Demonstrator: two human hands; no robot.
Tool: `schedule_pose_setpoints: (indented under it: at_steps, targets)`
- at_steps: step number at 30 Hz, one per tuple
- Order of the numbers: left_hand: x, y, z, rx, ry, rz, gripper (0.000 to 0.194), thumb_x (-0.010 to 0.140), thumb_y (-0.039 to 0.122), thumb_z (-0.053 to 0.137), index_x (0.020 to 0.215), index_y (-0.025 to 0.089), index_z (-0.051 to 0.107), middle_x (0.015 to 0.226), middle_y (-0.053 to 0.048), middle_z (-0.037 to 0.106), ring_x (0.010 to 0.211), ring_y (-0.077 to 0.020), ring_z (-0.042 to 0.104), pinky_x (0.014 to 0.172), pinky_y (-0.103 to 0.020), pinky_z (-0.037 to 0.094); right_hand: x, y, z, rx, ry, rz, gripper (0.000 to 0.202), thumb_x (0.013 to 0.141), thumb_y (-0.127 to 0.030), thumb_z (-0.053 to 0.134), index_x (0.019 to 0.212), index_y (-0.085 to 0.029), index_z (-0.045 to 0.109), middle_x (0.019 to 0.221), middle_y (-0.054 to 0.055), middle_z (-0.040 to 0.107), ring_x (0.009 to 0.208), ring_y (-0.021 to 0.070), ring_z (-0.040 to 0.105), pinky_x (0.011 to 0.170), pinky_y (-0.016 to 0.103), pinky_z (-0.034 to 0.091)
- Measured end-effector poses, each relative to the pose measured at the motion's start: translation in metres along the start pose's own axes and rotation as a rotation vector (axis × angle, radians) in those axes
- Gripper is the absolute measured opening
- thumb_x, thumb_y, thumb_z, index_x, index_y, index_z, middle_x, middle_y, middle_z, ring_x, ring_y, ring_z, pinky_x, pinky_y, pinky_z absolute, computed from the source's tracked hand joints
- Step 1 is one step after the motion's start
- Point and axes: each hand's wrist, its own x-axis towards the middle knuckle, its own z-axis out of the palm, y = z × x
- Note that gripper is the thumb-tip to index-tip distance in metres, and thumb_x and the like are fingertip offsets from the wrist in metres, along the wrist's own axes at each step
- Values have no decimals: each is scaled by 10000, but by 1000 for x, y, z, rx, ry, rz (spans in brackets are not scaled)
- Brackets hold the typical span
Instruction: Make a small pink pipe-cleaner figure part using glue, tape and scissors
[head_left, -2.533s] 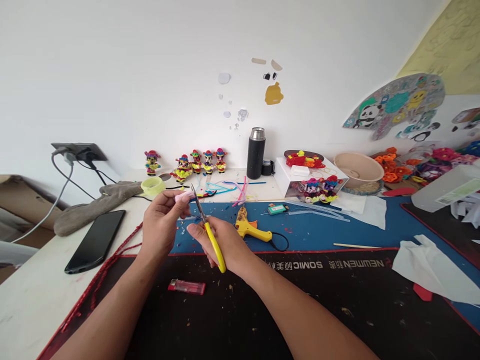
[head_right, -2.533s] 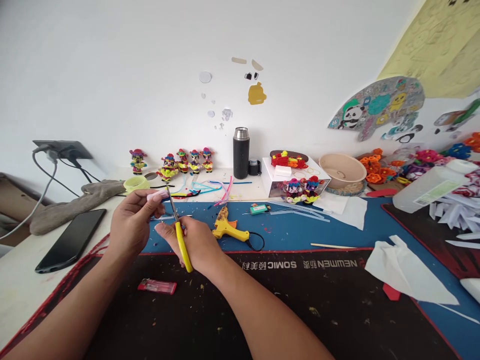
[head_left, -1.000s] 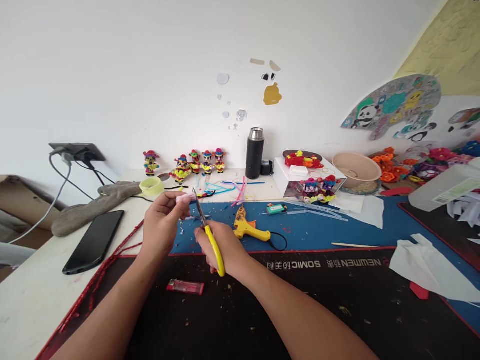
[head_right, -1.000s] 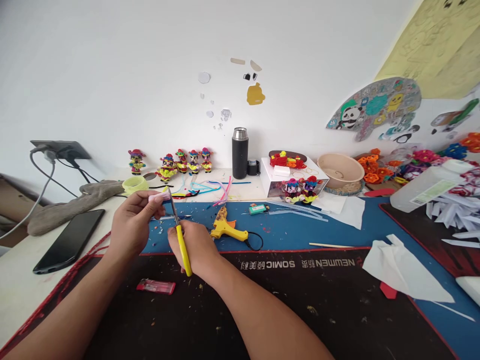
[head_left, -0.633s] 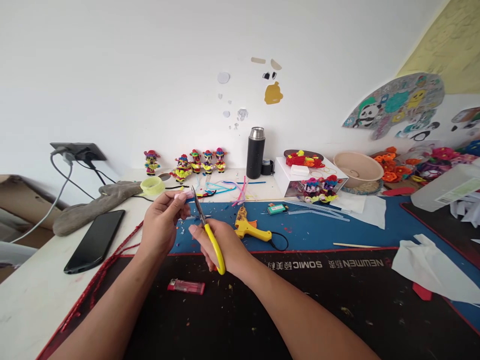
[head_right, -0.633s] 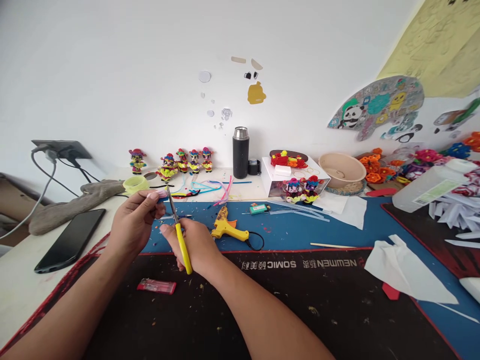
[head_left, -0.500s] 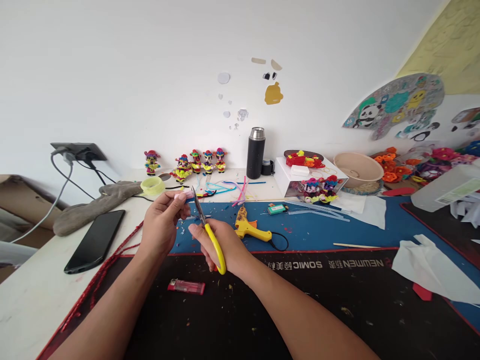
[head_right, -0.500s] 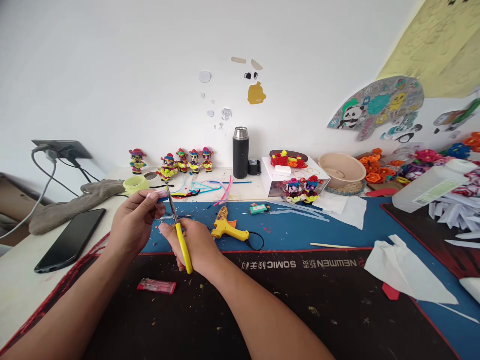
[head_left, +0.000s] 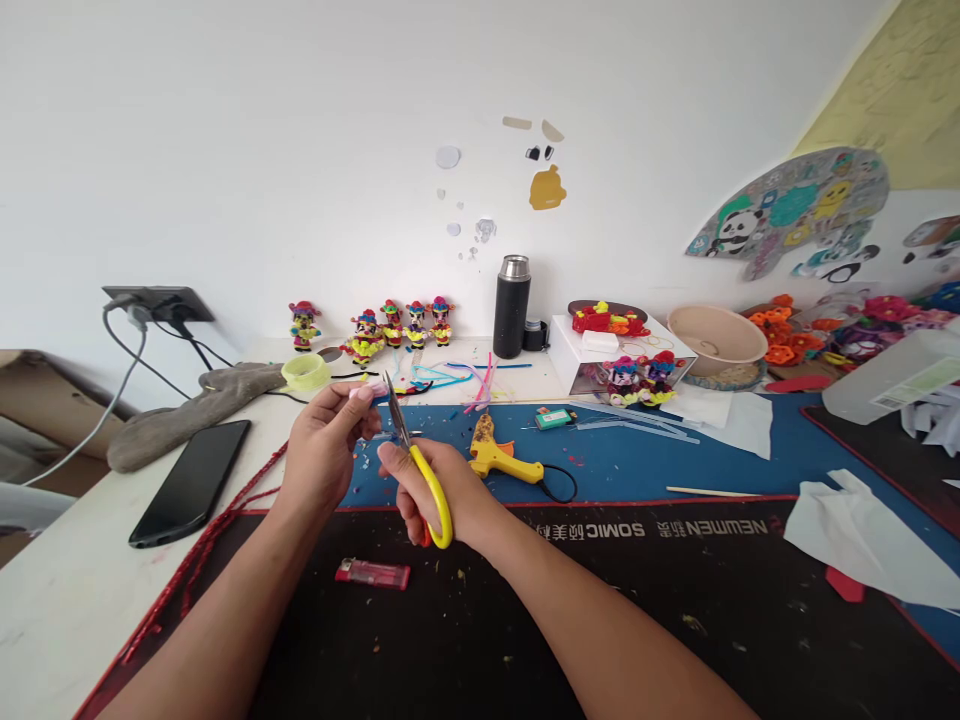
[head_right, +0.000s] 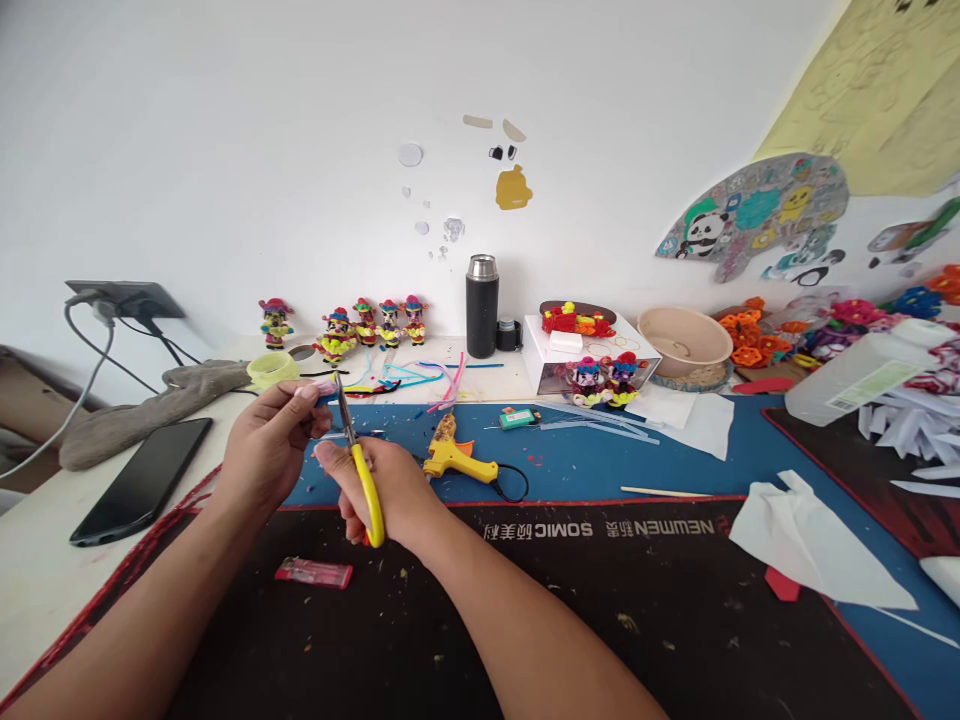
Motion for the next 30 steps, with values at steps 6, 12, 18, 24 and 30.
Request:
schedule_pose_setpoints:
  at_steps: [6,12,18,24,30]
  targets:
    - [0,1,-1,2,9,-10,304,772,424,942,895,184,801,718,-10,686,620,-124,554,572,-224,436,6,6,0,45,-70,25,757,849,-937,594,1064,-211,579,612,-18,686,465,153,665,435,210,522]
    - [0,1,1,4,20,-21,307,759,422,944,885,183,799,720,-13,686,613,-125,551,566,-225,435,10,11,0,59,-118,28,789,808,-933,645,1134,-220,565,705,11,739,588,186,743,530,245,588]
    - [0,2,1,-1,28,-41,336,734,440,960,890,183,809,723,-14,686,620,-123,558,570,-218,447,7,8,0,18,-136,1,793,777,-930,678,1110,-218,573,786,17,742,692,178,761,602,233,592]
    - [0,0,1,-34,27,-38,329,722,421,976,882,187,810,715,-6,681,616,-113,550,566,-206,445,4,7,-1,-25,-124,-15,800,822,-952,595,1143,-220,560,772,6,718,567,171,721,455,218,528]
    - [1,3,2,-75,46,-28,334,713,417,974,894,179,825,851,-39,742,644,-113,571,565,-211,466,1,2,-4,-92,-40,-47,766,883,-948,513,1112,-218,556,728,-6,702,471,147,669,391,198,460]
